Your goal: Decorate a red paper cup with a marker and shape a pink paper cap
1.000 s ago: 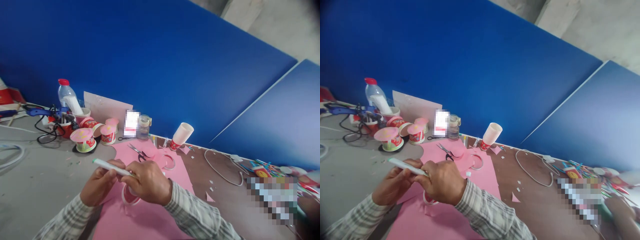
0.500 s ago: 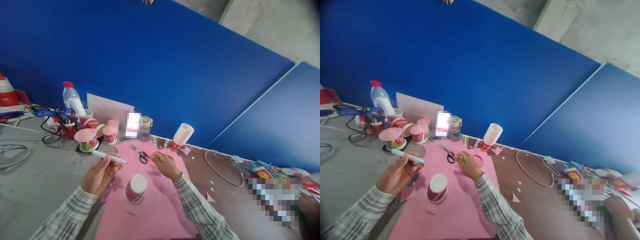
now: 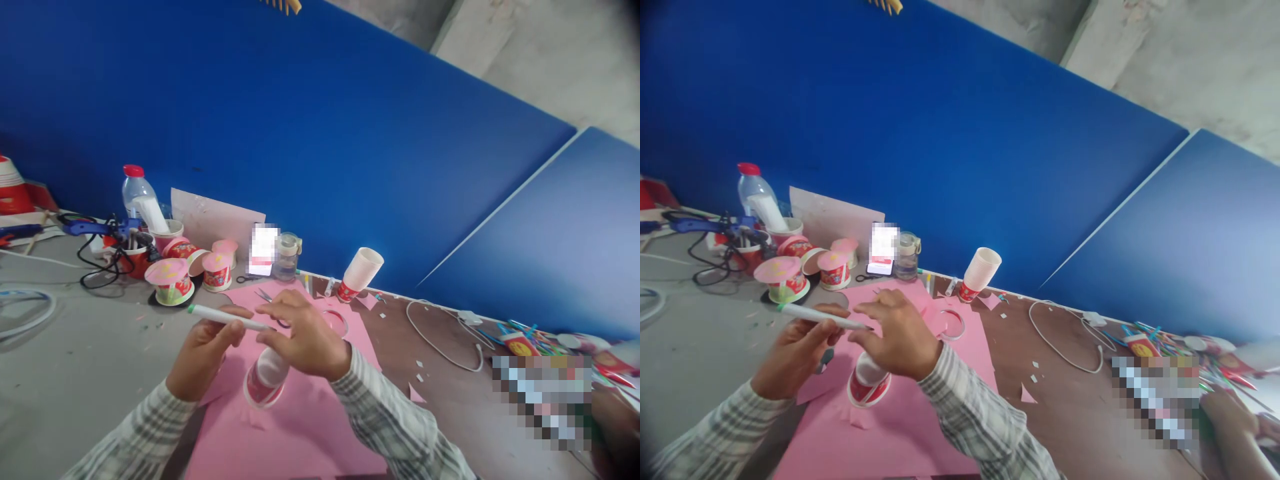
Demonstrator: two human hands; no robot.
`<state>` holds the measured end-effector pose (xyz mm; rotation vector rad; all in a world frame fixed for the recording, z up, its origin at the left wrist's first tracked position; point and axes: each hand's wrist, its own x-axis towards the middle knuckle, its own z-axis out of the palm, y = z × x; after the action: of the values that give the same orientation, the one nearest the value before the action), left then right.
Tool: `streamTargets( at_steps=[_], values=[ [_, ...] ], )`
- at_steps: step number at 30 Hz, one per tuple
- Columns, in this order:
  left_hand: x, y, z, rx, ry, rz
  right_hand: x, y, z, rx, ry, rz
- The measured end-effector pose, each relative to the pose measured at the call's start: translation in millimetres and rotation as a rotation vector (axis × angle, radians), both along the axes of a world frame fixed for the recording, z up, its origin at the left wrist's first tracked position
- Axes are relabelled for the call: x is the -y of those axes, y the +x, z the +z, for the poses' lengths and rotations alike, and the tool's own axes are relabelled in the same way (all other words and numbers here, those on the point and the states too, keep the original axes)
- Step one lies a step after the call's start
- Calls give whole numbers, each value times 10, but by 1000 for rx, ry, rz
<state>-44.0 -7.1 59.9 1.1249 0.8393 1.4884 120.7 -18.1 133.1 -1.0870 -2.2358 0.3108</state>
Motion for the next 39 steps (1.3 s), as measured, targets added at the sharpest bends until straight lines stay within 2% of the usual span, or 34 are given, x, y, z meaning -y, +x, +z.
streamTargets(
  at_steps=[4, 6, 8, 10, 12, 15, 17, 19, 21, 23, 26, 29, 34, 39],
  values=[
    [112, 125, 184, -139, 178, 45, 120, -147, 126, 288, 206, -53],
    [141, 153, 237, -173, 228, 61, 136, -129, 138, 296, 236, -96],
    [149, 129, 228, -174, 255, 10, 147, -36, 124, 194, 227, -136],
    [150, 66, 138, -260, 302, -99, 170, 117, 77, -17, 189, -178],
    [163, 5, -27, -489, 286, -202, 219, 293, -22, -297, 146, -222],
    [224, -1, -320, -629, 275, -295, 341, 494, -299, -575, 41, -327],
    [267, 59, -462, -660, 250, -314, 441, 540, -538, -669, -104, -325],
    [283, 137, -518, -656, 210, -246, 531, 520, -756, -688, -150, -303],
    [261, 202, -495, -621, 149, -210, 591, 467, -900, -699, -196, -233],
    [212, 241, -427, -531, 67, -227, 612, 413, -953, -730, -193, -177],
    [131, 281, -321, -289, -62, -339, 591, 353, -933, -818, -106, -142],
    [88, 335, -270, -2, -176, -478, 561, 296, -937, -845, -44, -195],
    [121, 407, -322, 324, -358, -559, 555, 210, -1124, -662, 16, -300],
    [194, 420, -455, 420, -405, -576, 558, 195, -1310, -484, 171, -356]
  ],
)
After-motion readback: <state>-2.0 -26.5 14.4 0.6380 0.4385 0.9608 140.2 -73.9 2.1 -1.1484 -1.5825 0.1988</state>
